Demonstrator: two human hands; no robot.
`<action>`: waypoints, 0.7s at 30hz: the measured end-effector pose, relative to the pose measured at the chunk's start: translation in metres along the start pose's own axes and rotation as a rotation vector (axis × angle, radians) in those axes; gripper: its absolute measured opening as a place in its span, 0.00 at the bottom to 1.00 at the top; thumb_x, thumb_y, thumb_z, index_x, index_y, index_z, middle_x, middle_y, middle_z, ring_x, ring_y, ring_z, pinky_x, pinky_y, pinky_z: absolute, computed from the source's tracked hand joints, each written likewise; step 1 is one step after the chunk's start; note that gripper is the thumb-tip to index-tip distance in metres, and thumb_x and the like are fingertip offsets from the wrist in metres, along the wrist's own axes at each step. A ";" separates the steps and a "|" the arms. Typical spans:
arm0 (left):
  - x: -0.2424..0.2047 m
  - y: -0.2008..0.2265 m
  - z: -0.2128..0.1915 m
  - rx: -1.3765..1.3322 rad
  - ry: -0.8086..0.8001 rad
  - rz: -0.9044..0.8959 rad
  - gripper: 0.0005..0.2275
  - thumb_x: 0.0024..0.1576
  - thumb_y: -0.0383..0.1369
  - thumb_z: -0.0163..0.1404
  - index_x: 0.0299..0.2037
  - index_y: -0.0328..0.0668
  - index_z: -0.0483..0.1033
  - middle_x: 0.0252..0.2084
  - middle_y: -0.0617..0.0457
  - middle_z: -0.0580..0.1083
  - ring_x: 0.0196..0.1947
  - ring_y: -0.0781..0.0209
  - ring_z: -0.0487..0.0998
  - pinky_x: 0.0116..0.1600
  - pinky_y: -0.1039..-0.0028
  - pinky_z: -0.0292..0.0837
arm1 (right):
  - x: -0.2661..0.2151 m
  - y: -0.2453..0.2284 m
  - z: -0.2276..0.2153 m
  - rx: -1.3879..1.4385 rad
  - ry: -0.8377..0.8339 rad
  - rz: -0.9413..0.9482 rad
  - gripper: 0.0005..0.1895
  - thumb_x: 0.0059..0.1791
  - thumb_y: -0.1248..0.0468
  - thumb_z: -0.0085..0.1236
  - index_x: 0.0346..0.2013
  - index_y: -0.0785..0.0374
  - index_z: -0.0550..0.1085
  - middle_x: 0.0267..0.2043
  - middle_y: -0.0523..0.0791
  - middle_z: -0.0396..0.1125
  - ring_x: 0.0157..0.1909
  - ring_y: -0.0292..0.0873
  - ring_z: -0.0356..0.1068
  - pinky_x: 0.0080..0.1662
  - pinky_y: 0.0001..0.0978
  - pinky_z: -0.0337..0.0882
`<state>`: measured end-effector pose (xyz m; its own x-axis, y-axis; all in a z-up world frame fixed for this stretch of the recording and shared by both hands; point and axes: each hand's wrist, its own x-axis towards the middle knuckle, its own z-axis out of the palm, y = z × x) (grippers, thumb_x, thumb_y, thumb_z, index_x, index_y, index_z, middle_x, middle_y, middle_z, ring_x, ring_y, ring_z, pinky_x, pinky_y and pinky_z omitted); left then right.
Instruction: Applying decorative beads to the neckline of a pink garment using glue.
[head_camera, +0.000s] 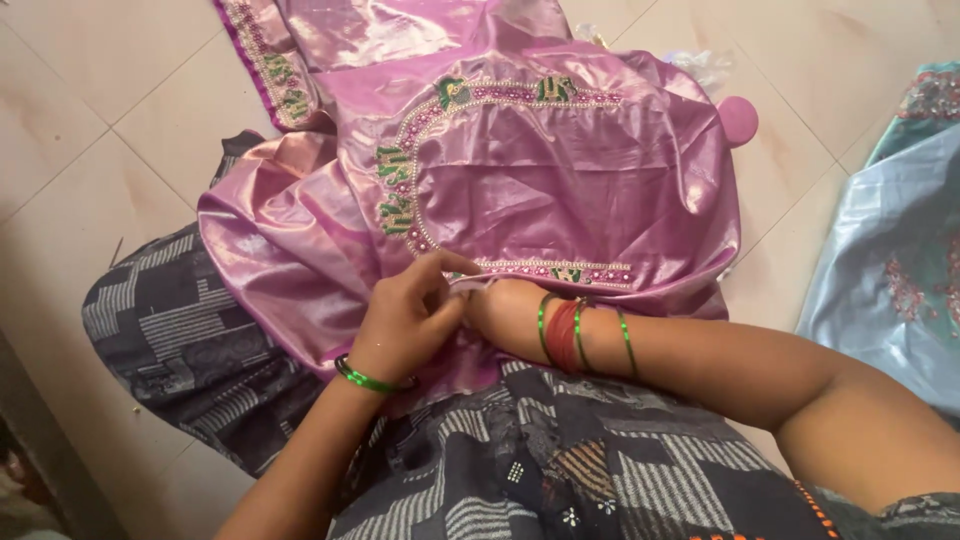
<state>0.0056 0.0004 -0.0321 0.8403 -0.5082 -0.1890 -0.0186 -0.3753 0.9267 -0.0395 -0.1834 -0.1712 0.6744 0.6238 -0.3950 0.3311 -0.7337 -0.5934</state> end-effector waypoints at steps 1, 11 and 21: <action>-0.002 0.000 0.001 0.002 0.003 -0.003 0.13 0.53 0.25 0.53 0.49 0.43 0.78 0.19 0.55 0.70 0.19 0.71 0.69 0.27 0.75 0.65 | 0.011 0.018 0.028 0.001 -0.001 -0.004 0.12 0.53 0.66 0.44 0.47 0.63 0.73 0.44 0.51 0.73 0.45 0.47 0.74 0.46 0.39 0.72; -0.011 -0.010 -0.002 0.014 -0.012 -0.038 0.13 0.55 0.26 0.52 0.51 0.44 0.78 0.20 0.55 0.71 0.20 0.70 0.71 0.29 0.76 0.67 | 0.002 -0.006 -0.002 -0.248 0.045 -0.262 0.15 0.49 0.67 0.46 0.48 0.62 0.75 0.48 0.50 0.72 0.49 0.43 0.74 0.51 0.34 0.72; -0.009 -0.017 -0.024 -0.192 -0.007 -0.143 0.09 0.63 0.33 0.52 0.49 0.39 0.78 0.28 0.57 0.75 0.26 0.76 0.72 0.31 0.82 0.68 | -0.053 -0.046 -0.069 -0.444 0.299 -0.238 0.15 0.47 0.63 0.50 0.45 0.64 0.76 0.38 0.47 0.71 0.38 0.47 0.73 0.41 0.38 0.75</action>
<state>0.0111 0.0300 -0.0386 0.8232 -0.4660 -0.3244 0.2046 -0.2896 0.9350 -0.0448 -0.2013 -0.0750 0.6834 0.7293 -0.0336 0.6973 -0.6657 -0.2657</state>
